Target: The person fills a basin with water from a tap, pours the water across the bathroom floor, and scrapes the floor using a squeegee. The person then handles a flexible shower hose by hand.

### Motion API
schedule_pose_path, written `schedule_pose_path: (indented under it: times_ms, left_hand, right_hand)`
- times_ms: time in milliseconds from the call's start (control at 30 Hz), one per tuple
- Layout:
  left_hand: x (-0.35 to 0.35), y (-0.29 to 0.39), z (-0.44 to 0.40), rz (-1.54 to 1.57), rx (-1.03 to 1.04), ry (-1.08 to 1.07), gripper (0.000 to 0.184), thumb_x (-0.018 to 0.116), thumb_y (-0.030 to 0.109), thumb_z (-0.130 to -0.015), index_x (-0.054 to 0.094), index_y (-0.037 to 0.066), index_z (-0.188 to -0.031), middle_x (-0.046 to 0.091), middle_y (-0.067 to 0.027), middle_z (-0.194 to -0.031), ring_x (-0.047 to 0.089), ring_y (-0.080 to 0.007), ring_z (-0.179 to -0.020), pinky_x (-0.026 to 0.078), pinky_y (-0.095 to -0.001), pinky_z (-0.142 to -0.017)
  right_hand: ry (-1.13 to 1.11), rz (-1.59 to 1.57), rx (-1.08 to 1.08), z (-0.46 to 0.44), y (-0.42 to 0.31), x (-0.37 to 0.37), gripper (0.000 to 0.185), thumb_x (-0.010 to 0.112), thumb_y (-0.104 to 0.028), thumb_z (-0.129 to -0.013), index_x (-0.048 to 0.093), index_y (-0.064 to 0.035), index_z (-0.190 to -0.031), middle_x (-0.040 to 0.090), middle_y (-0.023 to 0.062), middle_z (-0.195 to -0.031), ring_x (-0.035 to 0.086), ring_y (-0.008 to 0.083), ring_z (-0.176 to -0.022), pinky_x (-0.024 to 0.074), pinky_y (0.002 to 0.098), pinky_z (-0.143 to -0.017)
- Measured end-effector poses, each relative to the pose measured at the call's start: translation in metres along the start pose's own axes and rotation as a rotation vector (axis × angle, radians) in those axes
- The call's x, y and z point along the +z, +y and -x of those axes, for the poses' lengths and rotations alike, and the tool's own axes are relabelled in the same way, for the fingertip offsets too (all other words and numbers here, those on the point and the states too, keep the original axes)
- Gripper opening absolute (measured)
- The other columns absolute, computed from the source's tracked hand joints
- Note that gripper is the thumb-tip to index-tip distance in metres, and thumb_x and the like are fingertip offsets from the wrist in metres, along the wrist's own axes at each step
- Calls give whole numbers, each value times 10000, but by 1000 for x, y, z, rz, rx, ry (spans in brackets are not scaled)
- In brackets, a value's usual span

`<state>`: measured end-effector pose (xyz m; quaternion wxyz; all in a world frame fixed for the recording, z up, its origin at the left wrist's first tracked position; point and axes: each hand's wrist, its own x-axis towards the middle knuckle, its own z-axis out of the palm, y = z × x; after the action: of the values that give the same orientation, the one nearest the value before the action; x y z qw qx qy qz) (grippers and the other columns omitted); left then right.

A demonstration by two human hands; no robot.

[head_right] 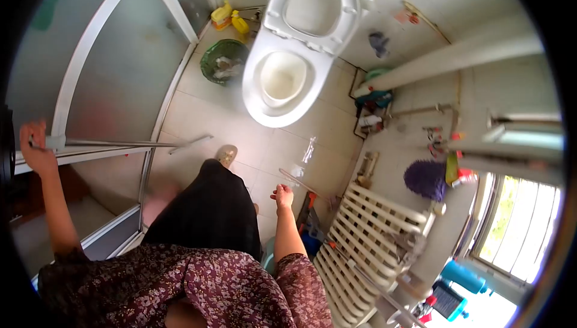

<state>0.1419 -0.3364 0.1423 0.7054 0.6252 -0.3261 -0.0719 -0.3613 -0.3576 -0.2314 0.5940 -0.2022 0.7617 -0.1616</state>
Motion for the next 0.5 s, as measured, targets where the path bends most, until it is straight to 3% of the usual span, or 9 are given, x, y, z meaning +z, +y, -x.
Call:
schedule_pose_path:
  times_ms: [100,233,267,300,333,367,433,500]
  left_hand:
    - [-12,-11,-21,124,-32,-39,179,390,128,-771,321,86,-611,264,4,-530,205,-78,-415,339,-298,-818]
    - [-56,-28,-59,163,-113,207,128,428,132,-758,368,59,-673,270,3,-529,233,-87,-394,331,-317,-847]
    - [-65,-28,-65,77,-118,294,131,417,141,-768,389,13,-775,327,-50,-646,310,-117,-506,329,-326,-863]
    - [-74,-29,-72,-10,-130,382,207,407,149,-778,409,-32,-878,384,-102,-763,387,-147,-617,327,-334,-879]
    - [-76,-29,-76,-215,-148,515,363,384,162,-790,403,-95,-1045,498,-204,-997,532,-196,-843,319,-345,-919]
    - [-72,-29,-80,-221,-156,508,363,384,162,-790,403,-95,-1045,498,-204,-997,532,-196,-843,319,-345,-919]
    - [-54,-31,-87,-111,-154,606,284,299,68,-803,406,-124,-983,319,-95,-680,354,-142,-558,224,-378,-976]
    - [-92,-28,-94,-60,-181,349,214,278,48,-809,400,-112,-880,261,-55,-589,300,-118,-491,171,-386,-998]
  right_hand:
    - [-26,89,-53,-39,-49,46,237,460,-161,-763,513,48,-863,523,99,-666,529,169,-520,475,261,-457]
    - [-24,48,-27,-111,-101,106,279,461,-175,-765,482,53,-925,526,109,-696,527,180,-520,478,262,-476]
    - [-23,36,-14,-120,-120,121,301,465,-191,-770,467,54,-946,529,112,-709,526,185,-518,482,262,-487]
    - [2,20,11,-138,-129,136,340,447,-262,-781,458,14,-980,539,105,-771,547,179,-577,379,253,-426]
    - [30,7,36,-156,-136,147,378,428,-332,-793,449,-26,-1014,550,98,-833,569,172,-635,276,244,-365]
    - [33,-12,71,-170,-145,157,419,426,-370,-790,424,-33,-1039,552,98,-845,569,174,-636,271,242,-363]
    - [62,-74,171,-194,-166,176,497,420,-455,-776,392,-59,-1076,552,94,-875,568,181,-636,266,229,-367]
    - [106,-163,237,-223,-177,188,566,434,-540,-731,381,-114,-1099,551,107,-904,564,192,-640,282,238,-375]
